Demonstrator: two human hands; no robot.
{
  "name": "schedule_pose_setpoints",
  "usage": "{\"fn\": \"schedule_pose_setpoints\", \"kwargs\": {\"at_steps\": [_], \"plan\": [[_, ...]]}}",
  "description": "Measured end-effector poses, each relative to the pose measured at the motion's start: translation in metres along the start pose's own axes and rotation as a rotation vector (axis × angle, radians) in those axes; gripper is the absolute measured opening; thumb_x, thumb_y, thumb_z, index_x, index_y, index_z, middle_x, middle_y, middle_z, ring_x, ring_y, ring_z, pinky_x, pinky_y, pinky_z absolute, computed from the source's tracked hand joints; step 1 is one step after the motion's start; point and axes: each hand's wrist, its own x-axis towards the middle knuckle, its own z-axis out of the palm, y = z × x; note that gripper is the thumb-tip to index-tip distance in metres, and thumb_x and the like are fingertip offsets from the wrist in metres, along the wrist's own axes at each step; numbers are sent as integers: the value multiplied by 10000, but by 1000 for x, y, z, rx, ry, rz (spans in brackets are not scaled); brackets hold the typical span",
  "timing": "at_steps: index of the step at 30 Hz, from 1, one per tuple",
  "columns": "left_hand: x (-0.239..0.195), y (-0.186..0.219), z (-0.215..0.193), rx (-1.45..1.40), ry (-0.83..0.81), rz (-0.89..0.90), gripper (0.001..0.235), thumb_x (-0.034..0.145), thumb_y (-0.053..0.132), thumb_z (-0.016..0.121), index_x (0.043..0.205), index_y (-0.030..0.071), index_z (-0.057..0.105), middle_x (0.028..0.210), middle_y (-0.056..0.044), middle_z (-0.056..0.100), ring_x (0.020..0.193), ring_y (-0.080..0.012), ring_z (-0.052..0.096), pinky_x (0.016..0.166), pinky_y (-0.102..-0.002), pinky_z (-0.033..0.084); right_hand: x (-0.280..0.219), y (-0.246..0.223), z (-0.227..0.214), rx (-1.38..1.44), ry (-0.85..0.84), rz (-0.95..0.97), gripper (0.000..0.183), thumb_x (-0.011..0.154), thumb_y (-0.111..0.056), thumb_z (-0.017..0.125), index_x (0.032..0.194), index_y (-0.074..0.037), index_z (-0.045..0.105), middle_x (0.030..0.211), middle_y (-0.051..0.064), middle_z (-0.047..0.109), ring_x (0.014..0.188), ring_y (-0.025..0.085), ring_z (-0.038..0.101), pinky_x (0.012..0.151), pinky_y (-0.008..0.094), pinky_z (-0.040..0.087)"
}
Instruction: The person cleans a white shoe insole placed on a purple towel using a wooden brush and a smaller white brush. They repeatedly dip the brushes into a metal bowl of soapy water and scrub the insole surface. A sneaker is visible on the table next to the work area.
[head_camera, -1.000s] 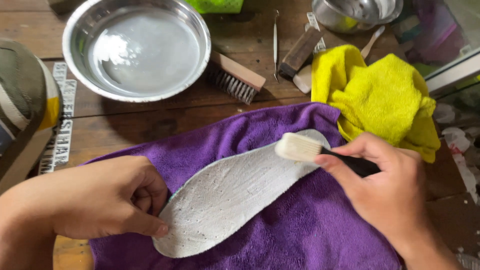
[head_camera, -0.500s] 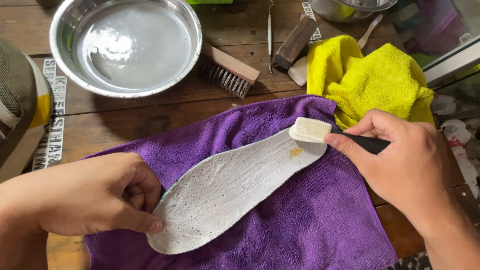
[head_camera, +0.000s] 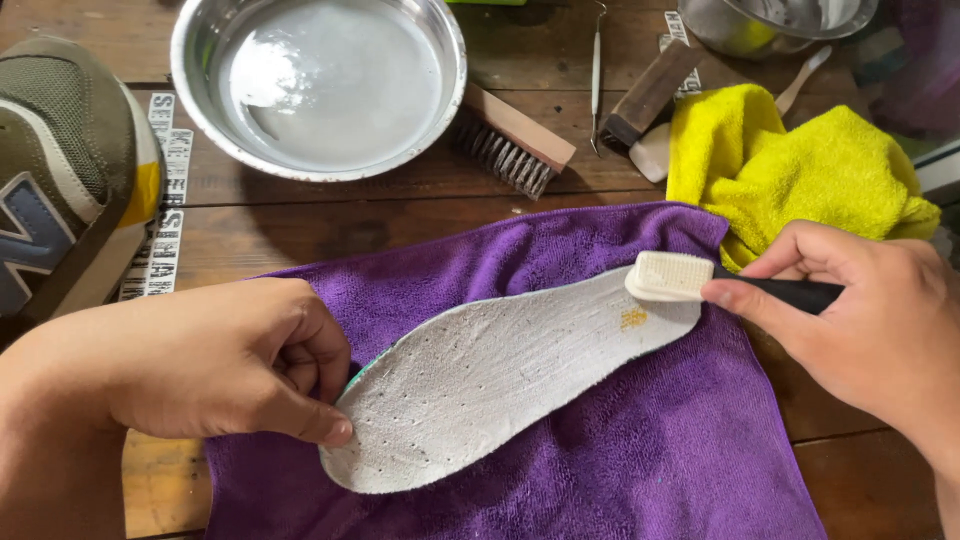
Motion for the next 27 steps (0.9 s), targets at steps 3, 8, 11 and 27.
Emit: {"fn": "schedule_pose_setpoints", "kwargs": {"at_steps": [3, 8, 11, 27], "plan": [[-5, 5, -3, -40, -2, -37, 350, 884, 393, 1094, 730, 148, 896, 579, 12, 574, 566, -132, 480, 575, -307, 392, 14, -4, -10, 239, -57, -167, 298, 830, -369, 992, 813, -130, 815, 587, -59, 711, 515, 83, 552, 557, 277, 414], [-12, 26, -13, -120, 11, -116, 426, 1021, 481, 955, 788, 128, 1006, 558, -18, 556, 540, -144, 413, 541, -303, 328, 49, -33, -14, 383, -301, -543, 269, 794, -384, 963, 921, -248, 769, 559, -128, 736, 374, 51, 580, 401, 248, 450], [-1, 22, -8, -93, 38, -66, 402, 1004, 473, 968, 780, 142, 934, 548, 15, 606, 557, -116, 449, 549, -288, 398, 55, -66, -7, 430, -383, -744, 353, 806, -482, 978, 931, -246, 747, 675, -127, 772, 442, 73, 591, 398, 286, 449], [21, 7, -3, -39, -15, -74, 522, 1004, 574, 1011, 701, 207, 796, 570, 43, 596, 579, -127, 486, 604, -283, 441, 78, -97, 47, 449, 116, -1034, 539, 1001, -326, 910, 632, -140, 564, 523, -16, 509, 444, 202, 494, 476, 376, 366]]}}
